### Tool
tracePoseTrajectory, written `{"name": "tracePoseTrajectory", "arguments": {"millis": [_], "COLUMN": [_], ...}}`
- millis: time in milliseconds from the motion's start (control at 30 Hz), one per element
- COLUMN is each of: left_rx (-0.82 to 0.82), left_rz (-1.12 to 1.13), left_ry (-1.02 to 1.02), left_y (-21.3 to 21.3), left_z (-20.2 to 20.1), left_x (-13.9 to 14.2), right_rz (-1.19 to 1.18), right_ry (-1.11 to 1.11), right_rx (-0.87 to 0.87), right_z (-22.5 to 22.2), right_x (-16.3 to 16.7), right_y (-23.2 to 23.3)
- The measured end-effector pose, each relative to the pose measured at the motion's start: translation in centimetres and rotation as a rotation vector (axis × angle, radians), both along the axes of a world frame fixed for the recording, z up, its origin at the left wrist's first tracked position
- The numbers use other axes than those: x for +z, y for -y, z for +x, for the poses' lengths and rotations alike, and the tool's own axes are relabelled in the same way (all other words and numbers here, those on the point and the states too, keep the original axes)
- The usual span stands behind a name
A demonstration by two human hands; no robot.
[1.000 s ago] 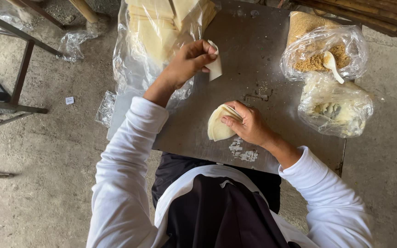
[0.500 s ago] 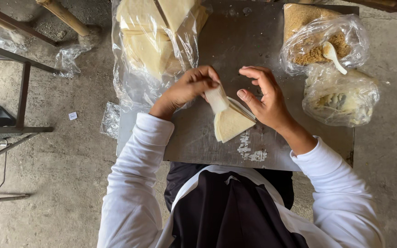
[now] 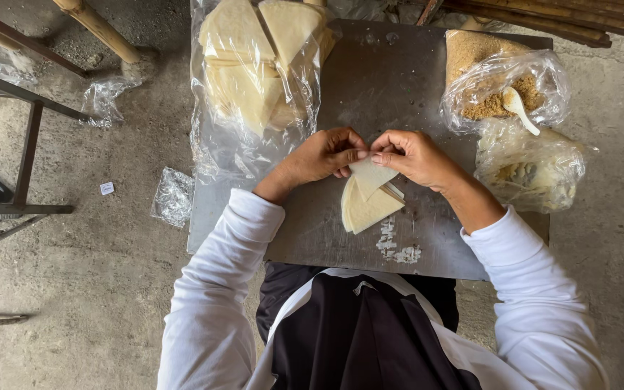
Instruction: The person repeatedly folds thin triangular wrappers, adds a spoonful of granular filling, and seals them into small packets on a metal table. They handle the wrappers and filling by hand and with a small white spoon, placing completed units aside.
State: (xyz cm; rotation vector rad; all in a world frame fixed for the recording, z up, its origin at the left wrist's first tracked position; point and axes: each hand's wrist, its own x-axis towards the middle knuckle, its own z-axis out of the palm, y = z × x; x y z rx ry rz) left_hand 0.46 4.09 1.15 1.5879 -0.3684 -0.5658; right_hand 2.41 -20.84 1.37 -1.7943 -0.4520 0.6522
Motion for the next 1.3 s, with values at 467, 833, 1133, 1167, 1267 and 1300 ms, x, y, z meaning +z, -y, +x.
{"name": "tracePoseTrajectory", "arguments": {"millis": [467,833,1133,1167,1267,1300], "left_rx": [0.1,-0.027,-0.012,-0.025,-0.093,-0.119], "left_rz": [0.661,0.604,0.542,0.534,0.516,0.512], "left_ry": [0.893,0.868,0.823,0.818,0.755,0.725], "left_y": [1.6,1.9,2.6,2.5,2.4,2.4], "left_z": [-2.1,-2.7,-3.0,-3.0,-3.0,-2.9], "left_x": [-0.7,-1.6,-1.4,-1.4,-1.2,-1.2], "right_rz": [-0.396,-0.516,-0.453,-0.459,-0.481,-0.489], "right_ry": [1.217,1.114,1.125,1.117,1.103,1.099], "right_rx": [-0.562,-0.359,-0.32,-0.317,-0.304,-0.297], "right_z": [10.5,7.3,6.7,6.7,6.7,6.7], "right_x": [4.6,2.8,2.2,2.2,2.5,2.5], "right_y": [-6.9,-7.5,-7.7,-7.6,-7.5,-7.4]}}
